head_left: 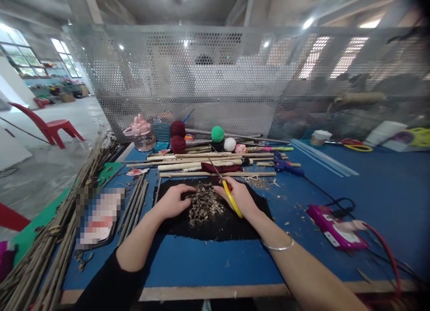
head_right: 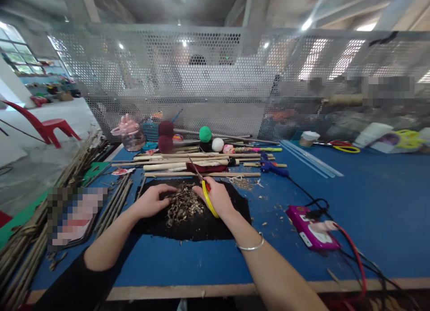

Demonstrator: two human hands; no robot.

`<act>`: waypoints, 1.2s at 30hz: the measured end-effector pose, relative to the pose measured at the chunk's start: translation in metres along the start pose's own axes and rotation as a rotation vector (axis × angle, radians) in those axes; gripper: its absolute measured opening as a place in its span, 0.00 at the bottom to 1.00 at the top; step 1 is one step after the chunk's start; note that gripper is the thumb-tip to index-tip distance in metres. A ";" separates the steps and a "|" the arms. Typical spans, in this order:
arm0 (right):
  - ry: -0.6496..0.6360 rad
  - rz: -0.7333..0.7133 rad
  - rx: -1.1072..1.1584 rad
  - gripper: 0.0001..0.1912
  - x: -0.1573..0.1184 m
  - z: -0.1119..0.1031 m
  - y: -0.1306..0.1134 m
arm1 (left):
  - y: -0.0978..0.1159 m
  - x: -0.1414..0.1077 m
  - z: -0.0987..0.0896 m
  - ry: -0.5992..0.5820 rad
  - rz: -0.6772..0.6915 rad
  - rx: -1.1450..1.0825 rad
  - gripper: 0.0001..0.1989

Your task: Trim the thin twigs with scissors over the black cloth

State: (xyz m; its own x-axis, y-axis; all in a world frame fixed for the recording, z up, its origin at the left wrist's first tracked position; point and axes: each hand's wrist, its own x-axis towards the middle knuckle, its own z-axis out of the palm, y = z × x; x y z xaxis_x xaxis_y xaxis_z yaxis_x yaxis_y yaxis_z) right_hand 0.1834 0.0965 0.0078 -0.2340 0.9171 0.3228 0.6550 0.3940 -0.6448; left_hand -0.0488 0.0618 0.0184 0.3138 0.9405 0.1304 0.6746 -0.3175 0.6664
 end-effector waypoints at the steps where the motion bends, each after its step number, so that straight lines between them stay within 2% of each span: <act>1: -0.002 0.000 0.003 0.22 0.000 0.000 0.000 | 0.001 -0.002 -0.004 -0.006 -0.002 -0.009 0.21; 4: -0.007 -0.002 0.006 0.22 0.000 0.001 0.000 | 0.005 -0.008 -0.010 -0.045 0.019 -0.018 0.31; 7: 0.000 -0.018 -0.004 0.21 0.001 0.003 0.002 | 0.008 -0.011 -0.006 -0.122 0.060 0.029 0.43; 8: 0.007 -0.020 -0.008 0.21 0.001 0.004 0.004 | 0.008 -0.010 -0.003 -0.132 0.059 0.051 0.43; 10: 0.018 -0.014 -0.009 0.21 0.001 0.006 0.006 | 0.007 -0.007 0.003 -0.113 0.032 0.077 0.35; 13: 0.023 -0.010 -0.020 0.22 0.001 0.006 0.007 | 0.003 -0.003 0.006 -0.022 -0.047 0.057 0.21; 16: 0.011 -0.018 -0.048 0.22 0.000 0.004 0.005 | 0.001 0.000 0.006 0.063 -0.179 -0.056 0.17; 18: -0.004 -0.027 -0.054 0.22 -0.001 0.002 0.002 | 0.001 0.000 0.008 0.071 -0.247 -0.169 0.18; 21: -0.021 -0.044 -0.054 0.22 -0.002 -0.001 -0.001 | 0.002 0.000 0.014 0.055 -0.280 -0.260 0.21; 27: -0.057 -0.037 -0.075 0.19 -0.003 -0.002 -0.003 | 0.009 -0.001 0.017 0.153 -0.101 0.037 0.22; 33: 0.012 -0.008 -0.079 0.18 -0.001 -0.003 -0.001 | 0.019 -0.007 0.015 0.165 -0.108 0.174 0.32; 36: 0.029 0.003 -0.071 0.17 0.001 -0.004 0.000 | 0.025 -0.007 0.023 0.145 -0.029 0.264 0.38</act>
State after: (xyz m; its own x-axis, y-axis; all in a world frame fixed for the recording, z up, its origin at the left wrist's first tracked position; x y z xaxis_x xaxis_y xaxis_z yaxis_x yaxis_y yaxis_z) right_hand 0.1865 0.0971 0.0108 -0.2117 0.9156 0.3418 0.7054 0.3852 -0.5950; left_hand -0.0189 0.0441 0.0172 0.2059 0.9512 0.2299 0.8382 -0.2926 0.4602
